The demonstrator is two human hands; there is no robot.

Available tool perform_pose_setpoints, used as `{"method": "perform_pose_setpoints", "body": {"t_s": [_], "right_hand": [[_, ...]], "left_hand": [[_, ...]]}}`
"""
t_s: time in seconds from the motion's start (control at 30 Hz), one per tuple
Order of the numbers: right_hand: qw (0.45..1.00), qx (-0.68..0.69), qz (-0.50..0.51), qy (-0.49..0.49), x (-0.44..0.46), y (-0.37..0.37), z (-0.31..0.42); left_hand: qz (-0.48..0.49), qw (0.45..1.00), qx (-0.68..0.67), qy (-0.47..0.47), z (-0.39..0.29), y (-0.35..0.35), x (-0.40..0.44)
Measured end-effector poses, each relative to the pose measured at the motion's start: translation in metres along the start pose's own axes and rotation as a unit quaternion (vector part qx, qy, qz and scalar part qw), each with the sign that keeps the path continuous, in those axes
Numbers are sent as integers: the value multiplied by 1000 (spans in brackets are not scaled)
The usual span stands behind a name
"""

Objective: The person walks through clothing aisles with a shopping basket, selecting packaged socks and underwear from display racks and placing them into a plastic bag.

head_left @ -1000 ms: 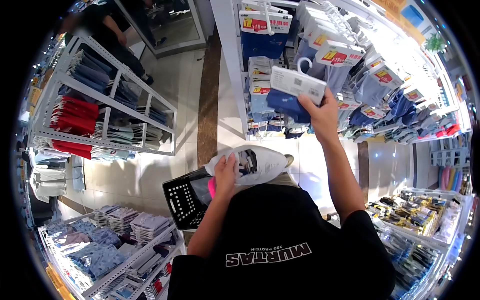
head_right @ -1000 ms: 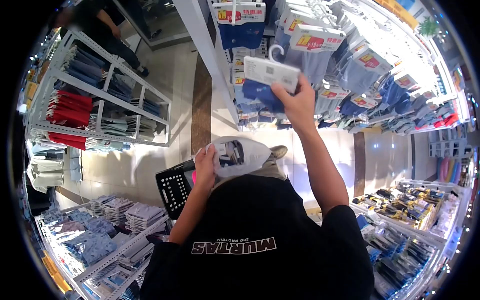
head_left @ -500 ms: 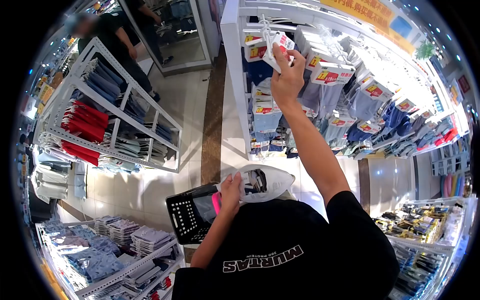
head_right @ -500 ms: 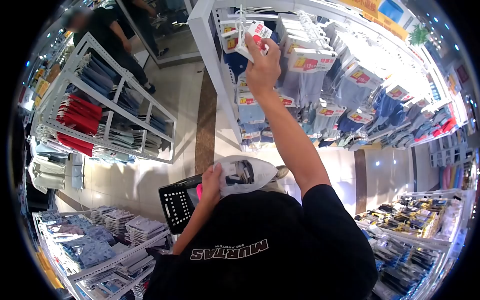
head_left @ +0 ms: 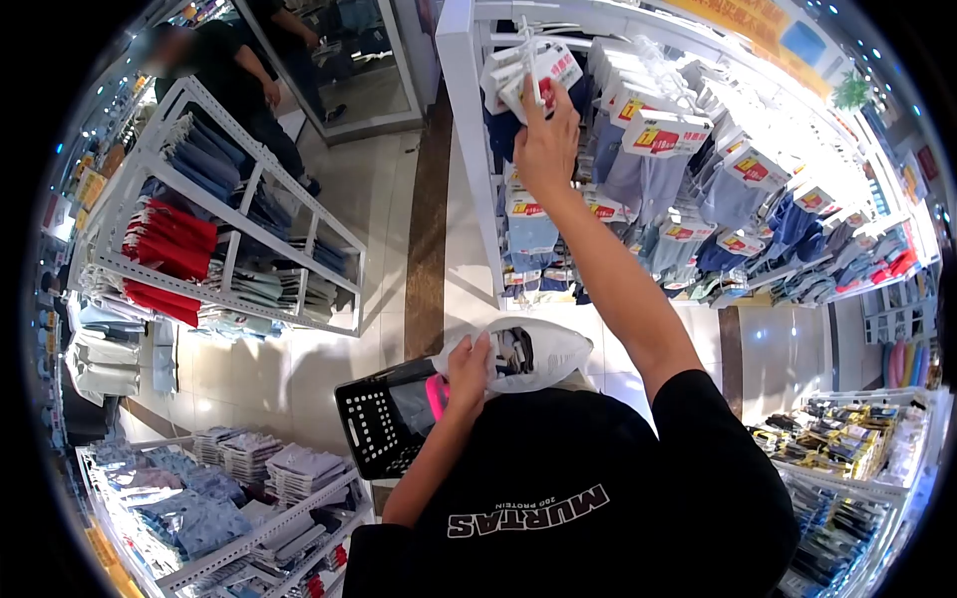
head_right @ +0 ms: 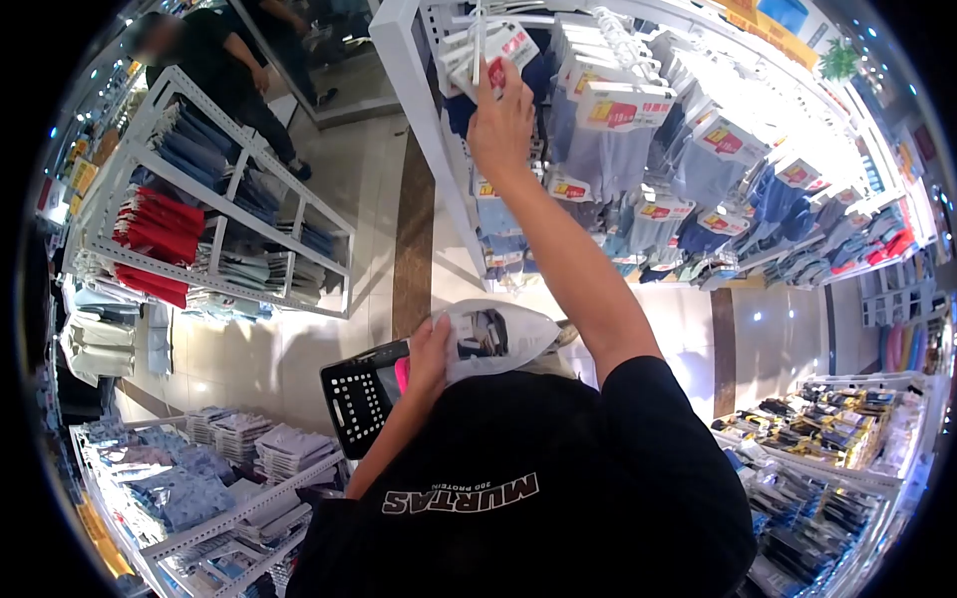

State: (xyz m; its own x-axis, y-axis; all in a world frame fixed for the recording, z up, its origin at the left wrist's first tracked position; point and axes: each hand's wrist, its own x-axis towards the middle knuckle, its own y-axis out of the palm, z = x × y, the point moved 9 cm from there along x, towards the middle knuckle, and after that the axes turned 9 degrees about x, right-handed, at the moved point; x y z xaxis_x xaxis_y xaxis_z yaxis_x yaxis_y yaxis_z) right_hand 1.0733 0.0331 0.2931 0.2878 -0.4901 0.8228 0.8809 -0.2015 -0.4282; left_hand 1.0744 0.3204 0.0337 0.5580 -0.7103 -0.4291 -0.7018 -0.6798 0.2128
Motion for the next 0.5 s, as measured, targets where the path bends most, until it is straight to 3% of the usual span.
{"method": "perform_pose_setpoints", "body": {"t_s": [0.1,0.2,0.3,0.4,0.5], "right_hand": [[1000,3,17,-3,4,-3,6],[997,-12,39,61,-14,-5,-4],[991,121,-32,48,-45,-30,1],[946,287,20,152,-101,-39,6],[896,391,119,171,-181,-47,39]], "left_hand": [[-7,1000,-19,7,-9,9,-2],[-10,1000,15,-1,-1,-3,6],[-14,1000,22,-2,-19,-3,4],[36,998,54,2,-13,-15,14],[36,997,71,-9,-12,-19,20]]}}
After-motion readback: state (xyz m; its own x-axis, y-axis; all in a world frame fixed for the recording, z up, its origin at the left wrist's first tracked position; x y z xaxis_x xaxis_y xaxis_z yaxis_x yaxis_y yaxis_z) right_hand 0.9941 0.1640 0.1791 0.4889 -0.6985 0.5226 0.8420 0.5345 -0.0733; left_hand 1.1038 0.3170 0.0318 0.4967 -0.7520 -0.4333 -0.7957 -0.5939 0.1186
